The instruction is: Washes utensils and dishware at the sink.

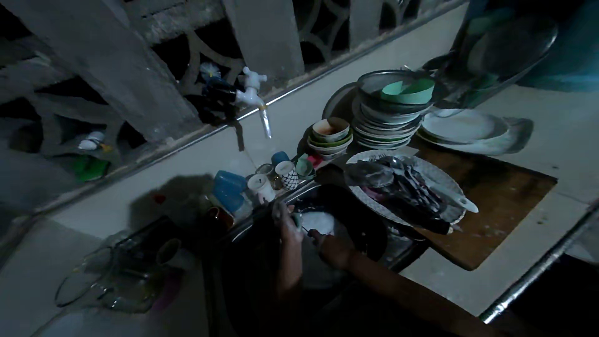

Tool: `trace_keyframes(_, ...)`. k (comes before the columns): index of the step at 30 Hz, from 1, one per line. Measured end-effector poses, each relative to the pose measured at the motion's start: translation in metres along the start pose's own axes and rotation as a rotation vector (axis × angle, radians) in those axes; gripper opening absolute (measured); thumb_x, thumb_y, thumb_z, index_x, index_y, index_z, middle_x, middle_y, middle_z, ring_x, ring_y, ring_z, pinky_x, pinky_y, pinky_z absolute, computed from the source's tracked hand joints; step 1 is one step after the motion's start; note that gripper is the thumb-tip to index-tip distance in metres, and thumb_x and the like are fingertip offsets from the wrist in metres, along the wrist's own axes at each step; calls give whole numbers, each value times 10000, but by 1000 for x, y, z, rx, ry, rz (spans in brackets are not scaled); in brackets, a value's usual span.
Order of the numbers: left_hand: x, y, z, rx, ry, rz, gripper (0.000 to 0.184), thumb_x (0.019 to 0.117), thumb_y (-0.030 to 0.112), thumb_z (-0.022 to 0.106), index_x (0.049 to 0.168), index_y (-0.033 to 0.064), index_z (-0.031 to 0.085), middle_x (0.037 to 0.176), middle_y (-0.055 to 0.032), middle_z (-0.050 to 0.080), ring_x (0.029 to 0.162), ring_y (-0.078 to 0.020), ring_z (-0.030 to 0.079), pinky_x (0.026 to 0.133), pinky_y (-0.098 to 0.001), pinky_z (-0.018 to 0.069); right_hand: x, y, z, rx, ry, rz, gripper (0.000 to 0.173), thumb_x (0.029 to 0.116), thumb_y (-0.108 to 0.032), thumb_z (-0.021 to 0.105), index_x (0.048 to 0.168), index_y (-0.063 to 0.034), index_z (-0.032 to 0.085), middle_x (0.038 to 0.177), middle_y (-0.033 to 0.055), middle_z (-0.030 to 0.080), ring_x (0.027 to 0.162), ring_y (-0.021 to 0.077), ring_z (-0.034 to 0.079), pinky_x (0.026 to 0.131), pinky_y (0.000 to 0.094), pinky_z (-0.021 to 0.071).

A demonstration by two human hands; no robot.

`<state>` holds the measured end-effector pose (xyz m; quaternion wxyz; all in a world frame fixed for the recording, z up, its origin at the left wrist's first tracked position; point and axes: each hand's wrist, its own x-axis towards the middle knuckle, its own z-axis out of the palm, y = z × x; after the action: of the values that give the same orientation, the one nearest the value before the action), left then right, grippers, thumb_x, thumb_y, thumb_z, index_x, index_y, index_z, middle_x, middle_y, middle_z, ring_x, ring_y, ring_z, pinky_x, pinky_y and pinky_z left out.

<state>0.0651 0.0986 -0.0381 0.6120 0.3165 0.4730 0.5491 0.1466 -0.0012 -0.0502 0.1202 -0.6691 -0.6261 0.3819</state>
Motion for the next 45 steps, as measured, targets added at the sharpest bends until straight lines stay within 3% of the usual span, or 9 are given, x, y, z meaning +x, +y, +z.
trace_keyframes(8, -2, 12, 16, 355, -71, 141, 372, 1084, 229, 514, 1364, -17, 518, 1015, -153, 569, 832, -203, 545, 765, -366, 507, -22, -4, -24, 228, 69, -147, 445, 1095, -141, 442, 1514, 5, 408, 1311, 294, 592, 1160, 399, 618, 1018, 527, 470)
trace_keyframes(12, -19, 19, 34, 410, -158, 139, 293, 1084, 199, 512, 1245, -32, 594, 860, -83, 548, 714, -131, 513, 681, -285, 479, -28, -28, -23, 330, 336, -48, 382, 1105, -151, 405, 1407, 55, 515, 1291, 274, 625, 1207, 362, 623, 1058, 485, 462)
trace_keyframes(22, 6, 33, 29, 225, -256, 2, 320, 1097, 354, 450, 1173, 81, 597, 652, 7, 480, 459, -78, 463, 423, -215, 439, -34, -1, -37, 180, 285, -136, 401, 1116, -236, 386, 1386, -7, 573, 1181, 267, 666, 1102, 402, 651, 976, 560, 480)
trace_keyframes(28, -16, 6, 32, 385, -213, 404, 485, 1022, 68, 582, 1453, -97, 433, 1382, -285, 558, 1195, -301, 604, 1032, -413, 500, -30, -15, -44, 107, 293, -6, 389, 1099, -206, 385, 1404, -13, 530, 1233, 274, 644, 1164, 434, 631, 989, 601, 480)
trace_keyframes(33, -4, 27, 29, 318, -138, 275, 360, 1060, 112, 531, 1393, -21, 504, 1052, -156, 593, 782, -163, 545, 698, -318, 502, -38, -9, -46, 187, 247, -179, 356, 1097, -177, 411, 1328, 42, 572, 1166, 268, 656, 1109, 379, 644, 980, 538, 487)
trace_keyframes(37, 1, 28, 24, -78, -241, 148, 277, 1105, 296, 419, 1288, 115, 523, 821, -1, 582, 601, -75, 580, 541, -223, 530, -31, -2, -41, 651, 188, -200, 265, 1110, -195, 372, 1120, -24, 575, 795, 1, 491, 617, 60, 453, 568, 220, 406)
trace_keyframes(39, -12, 26, 32, -155, -256, 96, 342, 1119, 388, 331, 1120, 102, 518, 794, -22, 628, 579, -110, 615, 541, -255, 558, -30, -12, -39, 927, 96, -95, 268, 1127, -231, 318, 1068, -75, 528, 671, -38, 442, 453, 43, 386, 412, 190, 362)
trace_keyframes(42, -19, 19, 38, 129, -129, 284, 323, 1124, 267, 367, 1249, 9, 516, 891, -77, 618, 605, -107, 588, 540, -251, 535, -31, -27, -35, 1132, 38, 9, 328, 1138, -300, 270, 985, -113, 492, 617, -30, 443, 399, 56, 358, 361, 197, 338)
trace_keyframes(45, -12, 21, 26, 408, -139, 582, 369, 994, 34, 606, 1321, -128, 547, 1226, -271, 621, 1071, -256, 622, 967, -372, 515, -38, -31, -36, 1143, -51, 37, 381, 1135, -384, 248, 972, -131, 480, 650, -28, 438, 421, 65, 355, 380, 209, 347)
